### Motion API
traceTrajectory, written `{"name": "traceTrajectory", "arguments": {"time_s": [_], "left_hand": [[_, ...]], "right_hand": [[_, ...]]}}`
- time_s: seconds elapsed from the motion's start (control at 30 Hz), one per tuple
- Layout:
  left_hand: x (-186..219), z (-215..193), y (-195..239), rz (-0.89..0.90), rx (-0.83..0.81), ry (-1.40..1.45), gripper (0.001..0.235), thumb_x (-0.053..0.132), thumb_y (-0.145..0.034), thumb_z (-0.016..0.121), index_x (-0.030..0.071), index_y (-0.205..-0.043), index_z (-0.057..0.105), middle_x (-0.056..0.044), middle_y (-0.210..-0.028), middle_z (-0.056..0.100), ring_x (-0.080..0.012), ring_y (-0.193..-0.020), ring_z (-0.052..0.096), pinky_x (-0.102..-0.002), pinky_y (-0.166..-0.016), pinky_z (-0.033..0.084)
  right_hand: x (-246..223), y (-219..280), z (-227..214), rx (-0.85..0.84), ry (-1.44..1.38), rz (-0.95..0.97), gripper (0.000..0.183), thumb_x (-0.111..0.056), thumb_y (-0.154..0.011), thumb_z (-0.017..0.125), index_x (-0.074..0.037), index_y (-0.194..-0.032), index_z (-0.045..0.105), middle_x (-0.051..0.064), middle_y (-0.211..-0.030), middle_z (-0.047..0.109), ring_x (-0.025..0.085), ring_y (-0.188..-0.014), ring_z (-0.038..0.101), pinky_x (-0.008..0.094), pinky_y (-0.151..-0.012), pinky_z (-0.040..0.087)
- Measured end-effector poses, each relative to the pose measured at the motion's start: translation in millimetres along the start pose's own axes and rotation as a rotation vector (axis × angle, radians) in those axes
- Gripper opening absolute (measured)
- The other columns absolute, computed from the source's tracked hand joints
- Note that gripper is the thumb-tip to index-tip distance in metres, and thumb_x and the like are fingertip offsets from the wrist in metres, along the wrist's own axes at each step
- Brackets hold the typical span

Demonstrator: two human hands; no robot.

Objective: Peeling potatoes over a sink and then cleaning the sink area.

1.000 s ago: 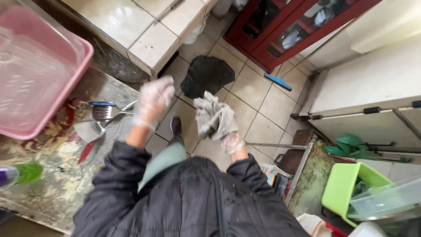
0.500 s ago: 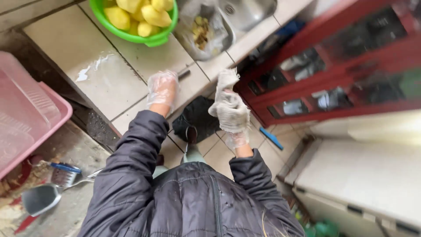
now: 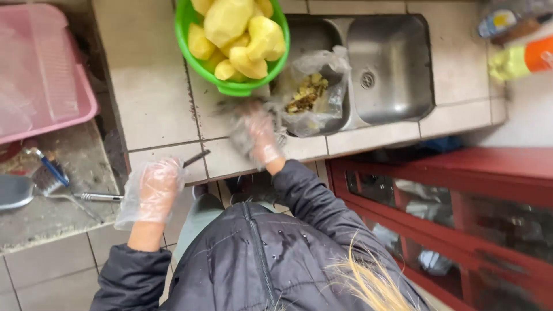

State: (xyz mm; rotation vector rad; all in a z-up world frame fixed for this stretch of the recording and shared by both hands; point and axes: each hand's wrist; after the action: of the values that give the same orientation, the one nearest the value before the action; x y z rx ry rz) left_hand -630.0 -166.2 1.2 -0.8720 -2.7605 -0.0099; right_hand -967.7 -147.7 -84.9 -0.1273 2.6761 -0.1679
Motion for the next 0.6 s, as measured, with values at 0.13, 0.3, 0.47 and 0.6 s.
{"name": "traceTrajectory", "arguments": {"time_s": [0.13,0.3,0.47,0.6], "left_hand": [[32,-29,17,-0.032,-0.070,-0.084,0.009,0.020,-0.088,0.065,0.011,-0.089,0.062,-0.011,-0.081,0.064,-0.0295,-0.080,0.066,-0.043,-0.073,0.054],[23,-43,31,-0.083,0.007,0.037,0.016,0.025,-0.086,0.066,0.009,-0.089,0.061,-0.013,-0.079,0.061,-0.0323,-0.076,0.064,-0.045,-0.069,0.052],[-5,-43,34,-0.131,0.024,0.123,0.022,0.028,-0.086,0.069,0.008,-0.087,0.061,-0.014,-0.079,0.060,-0.0335,-0.078,0.064,-0.046,-0.071,0.051],[-21,-62,33,-0.174,0.028,0.105,0.010,0.018,-0.091,0.068,0.011,-0.089,0.062,-0.013,-0.084,0.061,-0.0332,-0.082,0.063,-0.047,-0.075,0.051]], "right_hand": [[30,-60,10,0.344,-0.123,0.141,0.112,-0.030,-0.055,0.080,0.010,-0.148,0.031,0.036,-0.154,0.024,0.052,-0.144,0.020,0.055,-0.118,0.014],[16,-57,7,0.173,0.028,0.229,0.066,-0.024,-0.074,0.079,-0.002,-0.134,0.060,0.027,-0.145,0.050,0.049,-0.140,0.038,0.057,-0.124,0.021],[-101,-14,-27,-0.055,-0.223,-0.151,0.085,-0.017,-0.071,0.071,-0.002,-0.151,0.047,0.021,-0.150,0.049,0.043,-0.145,0.041,0.059,-0.123,0.028],[-140,-64,11,-0.301,0.104,-0.229,0.075,-0.026,-0.086,0.067,-0.014,-0.156,0.043,0.017,-0.171,0.024,0.039,-0.157,0.023,0.067,-0.120,0.021]]}}
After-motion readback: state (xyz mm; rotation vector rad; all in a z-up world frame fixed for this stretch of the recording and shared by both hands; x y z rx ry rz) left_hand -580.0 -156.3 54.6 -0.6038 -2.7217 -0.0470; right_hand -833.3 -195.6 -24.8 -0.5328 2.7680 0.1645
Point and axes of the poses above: each hand's wrist, its own y-axis away from the middle knuckle, its own z-axis out of the palm, x = y × z
